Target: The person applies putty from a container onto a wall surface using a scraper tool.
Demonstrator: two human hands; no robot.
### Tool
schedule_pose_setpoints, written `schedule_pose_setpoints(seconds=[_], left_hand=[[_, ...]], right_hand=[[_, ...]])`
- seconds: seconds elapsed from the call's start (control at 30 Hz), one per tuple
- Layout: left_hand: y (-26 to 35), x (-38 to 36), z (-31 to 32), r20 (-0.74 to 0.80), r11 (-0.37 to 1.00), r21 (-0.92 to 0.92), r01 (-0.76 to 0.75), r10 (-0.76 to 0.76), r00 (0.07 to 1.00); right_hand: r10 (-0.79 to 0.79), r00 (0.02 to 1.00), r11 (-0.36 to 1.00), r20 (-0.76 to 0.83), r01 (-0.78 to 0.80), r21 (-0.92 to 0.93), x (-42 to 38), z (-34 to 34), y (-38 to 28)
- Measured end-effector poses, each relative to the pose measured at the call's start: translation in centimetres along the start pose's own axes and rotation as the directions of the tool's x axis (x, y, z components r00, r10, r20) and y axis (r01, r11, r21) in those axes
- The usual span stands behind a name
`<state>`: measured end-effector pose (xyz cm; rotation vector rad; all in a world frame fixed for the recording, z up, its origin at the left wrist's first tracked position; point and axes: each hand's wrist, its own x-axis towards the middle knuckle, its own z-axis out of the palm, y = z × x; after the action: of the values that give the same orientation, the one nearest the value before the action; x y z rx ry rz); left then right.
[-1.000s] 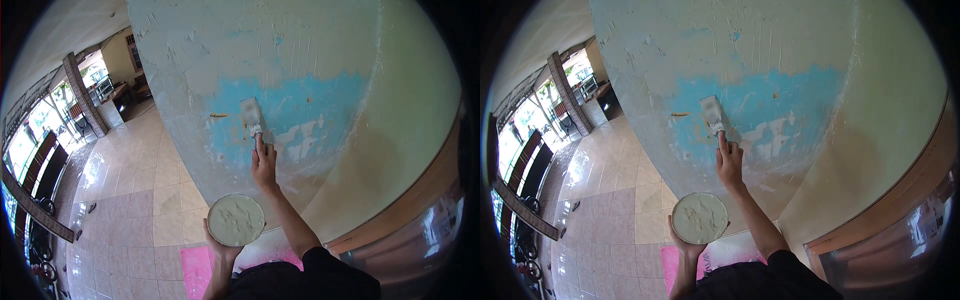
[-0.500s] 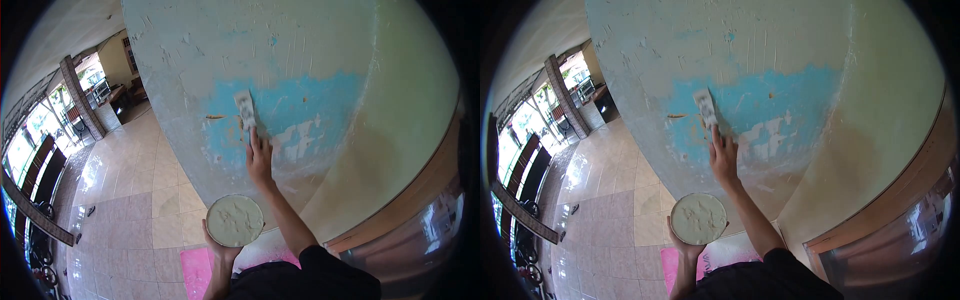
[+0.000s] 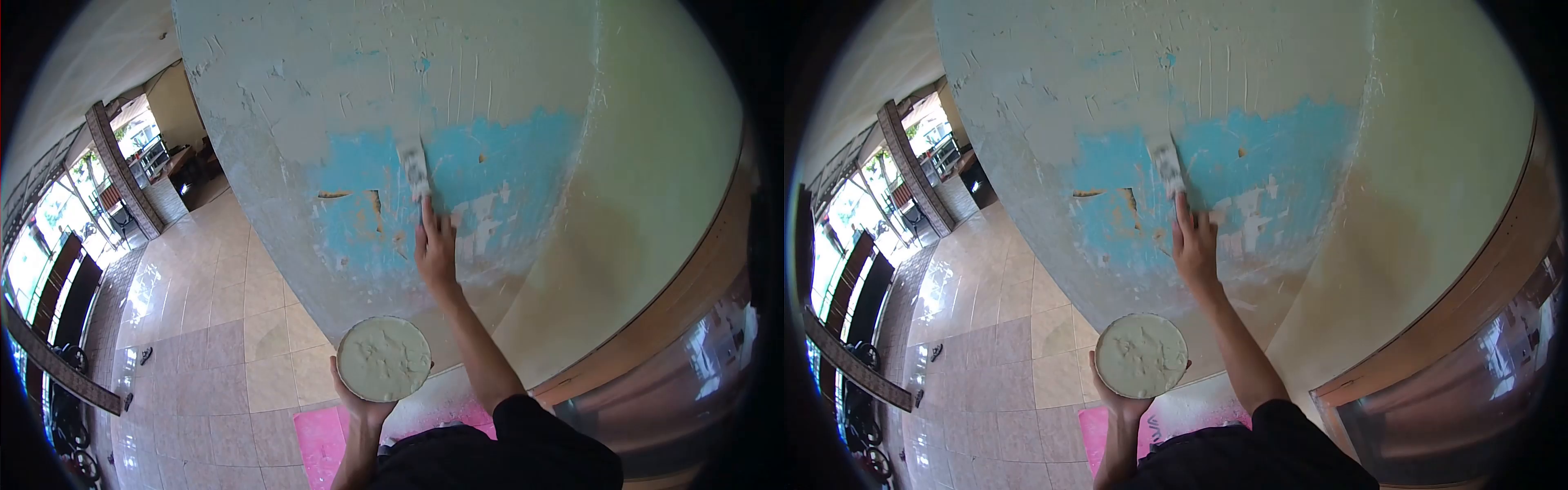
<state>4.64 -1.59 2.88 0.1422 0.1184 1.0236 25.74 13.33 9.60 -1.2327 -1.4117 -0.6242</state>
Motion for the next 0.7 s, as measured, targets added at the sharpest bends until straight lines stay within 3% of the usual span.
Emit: schedule_pose_setpoints(seconds=[0.1,0.2,0.4,0.53,0.6,0.7], left_hand=[[0.0,-0.1,-0.2,-0.008,1.0,-0.005,0.007,-0.007,1.0],[-0.1,0.0,-0.1,-0.026,1.0,0.005,0.002,-0.002,1.0],[-0.2,0.0,0.3,-0.028,1.0,-0.003,0.007,-0.007,1.0],[-0.2,-0.1,0.7,0.004,1.0,-0.005,0.015,-0.015,1.0],[-0.3,-0.2,0.8,0.018,1.0,0.006,0.009,-0.009,1.0],[-0.1,-0.1,0.6,-0.024,1.0,0.02,-0.014,0.014,1.0]], right_hand=[[0.004,0.999,0.997,0.036,-0.007,0.082,-5.4,0.2,1.1],[-0.004,0.999,0.998,0.049,0.001,0.056,-4.7,-0.5,1.2],[-0.054,0.996,0.998,-0.066,0.057,0.034,4.9,-1.5,-0.5],[-0.012,0.999,1.0,-0.047,0.013,0.025,-0.2,-0.2,1.4],[0.086,0.994,0.987,0.068,-0.095,0.134,-4.1,-0.3,2.1],[-0.001,1.0,0.99,-0.022,0.004,0.143,-5.2,-0.8,2.9]])
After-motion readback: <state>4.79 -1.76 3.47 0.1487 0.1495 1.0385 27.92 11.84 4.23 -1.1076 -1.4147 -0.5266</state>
